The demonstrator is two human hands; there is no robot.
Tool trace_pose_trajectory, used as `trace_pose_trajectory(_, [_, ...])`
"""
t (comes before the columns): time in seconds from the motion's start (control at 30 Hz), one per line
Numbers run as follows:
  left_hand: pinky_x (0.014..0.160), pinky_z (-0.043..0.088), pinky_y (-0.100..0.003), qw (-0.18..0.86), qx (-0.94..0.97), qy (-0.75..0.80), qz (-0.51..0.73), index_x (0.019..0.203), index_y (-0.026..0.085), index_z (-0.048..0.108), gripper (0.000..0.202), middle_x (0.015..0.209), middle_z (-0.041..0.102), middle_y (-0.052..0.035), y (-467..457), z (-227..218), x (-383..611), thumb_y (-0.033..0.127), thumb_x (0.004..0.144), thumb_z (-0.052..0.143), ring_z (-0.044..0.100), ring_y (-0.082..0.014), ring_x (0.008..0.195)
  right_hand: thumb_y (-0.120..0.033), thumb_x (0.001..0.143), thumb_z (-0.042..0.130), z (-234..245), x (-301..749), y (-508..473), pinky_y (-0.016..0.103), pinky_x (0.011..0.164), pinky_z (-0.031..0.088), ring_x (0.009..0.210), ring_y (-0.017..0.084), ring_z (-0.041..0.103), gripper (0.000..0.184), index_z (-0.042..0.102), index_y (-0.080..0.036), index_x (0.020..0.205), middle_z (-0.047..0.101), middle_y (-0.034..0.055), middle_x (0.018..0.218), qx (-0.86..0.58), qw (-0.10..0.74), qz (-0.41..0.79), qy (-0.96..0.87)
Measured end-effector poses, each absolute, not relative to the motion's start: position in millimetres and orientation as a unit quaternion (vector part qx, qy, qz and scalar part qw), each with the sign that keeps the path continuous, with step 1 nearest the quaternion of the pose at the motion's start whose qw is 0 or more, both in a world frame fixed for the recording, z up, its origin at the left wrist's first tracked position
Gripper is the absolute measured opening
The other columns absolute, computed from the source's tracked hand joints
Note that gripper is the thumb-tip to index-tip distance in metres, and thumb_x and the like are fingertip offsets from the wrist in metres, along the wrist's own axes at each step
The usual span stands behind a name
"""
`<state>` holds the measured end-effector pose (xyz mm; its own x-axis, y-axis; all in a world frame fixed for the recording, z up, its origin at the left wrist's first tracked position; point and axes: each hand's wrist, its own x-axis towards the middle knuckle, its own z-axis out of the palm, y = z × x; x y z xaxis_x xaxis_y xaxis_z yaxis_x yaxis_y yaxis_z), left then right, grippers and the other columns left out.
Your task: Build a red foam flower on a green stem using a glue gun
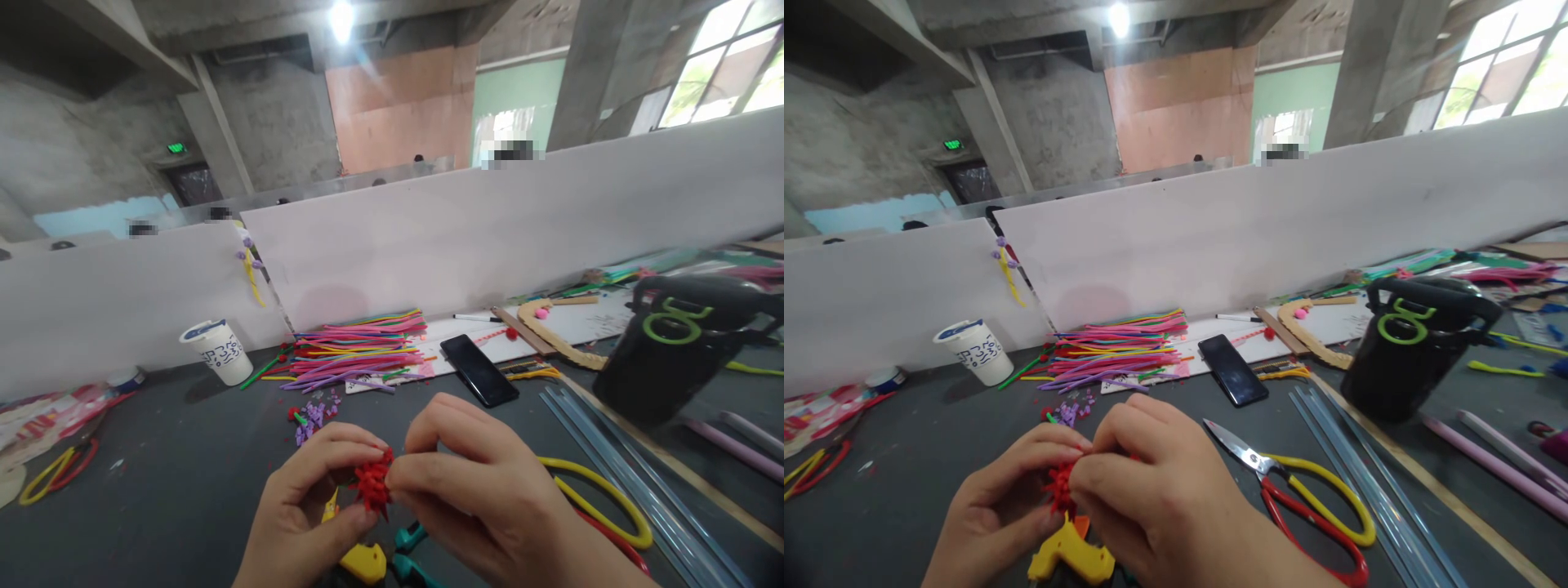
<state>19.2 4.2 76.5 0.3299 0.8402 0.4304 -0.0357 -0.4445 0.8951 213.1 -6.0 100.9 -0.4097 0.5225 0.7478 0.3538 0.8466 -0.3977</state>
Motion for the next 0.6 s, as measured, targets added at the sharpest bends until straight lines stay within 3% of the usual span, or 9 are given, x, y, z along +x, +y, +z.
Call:
trace_pose_trajectory(0.2, [0.077,0.053,-0.021,0.436,0.687,0.277,0.512,0.093,0.028,0.076,0.024,0.093,0.071,-0.0042,5.1,78.1,19.9,0.018,0.072,0.075,0.066,-0.0179,0.089,-0.009,0.086,0.055,106.2,214.4,-10.1,0.025,0.062,0.043,0.070,0.014,0.052,0.011,0.065,-0.014,0.087,0.060,0.0043,0.077,-0.267,0.477,0.094,-0.832])
trace_pose_trajectory(0.6, [0.077,0.053,-0.020,0.420,0.699,0.283,0.505,0.095,0.029,0.076,0.028,0.095,0.072,-0.0040,3.4,77.5,18.5,0.015,0.070,0.075,0.066,-0.0180,0.090,-0.010,0.090,0.048,103.2,212.6,-13.5,0.028,0.062,0.045,0.069,0.015,0.051,0.021,0.064,-0.013,0.077,0.061,0.0061,0.073,-0.280,0.450,-0.007,-0.848])
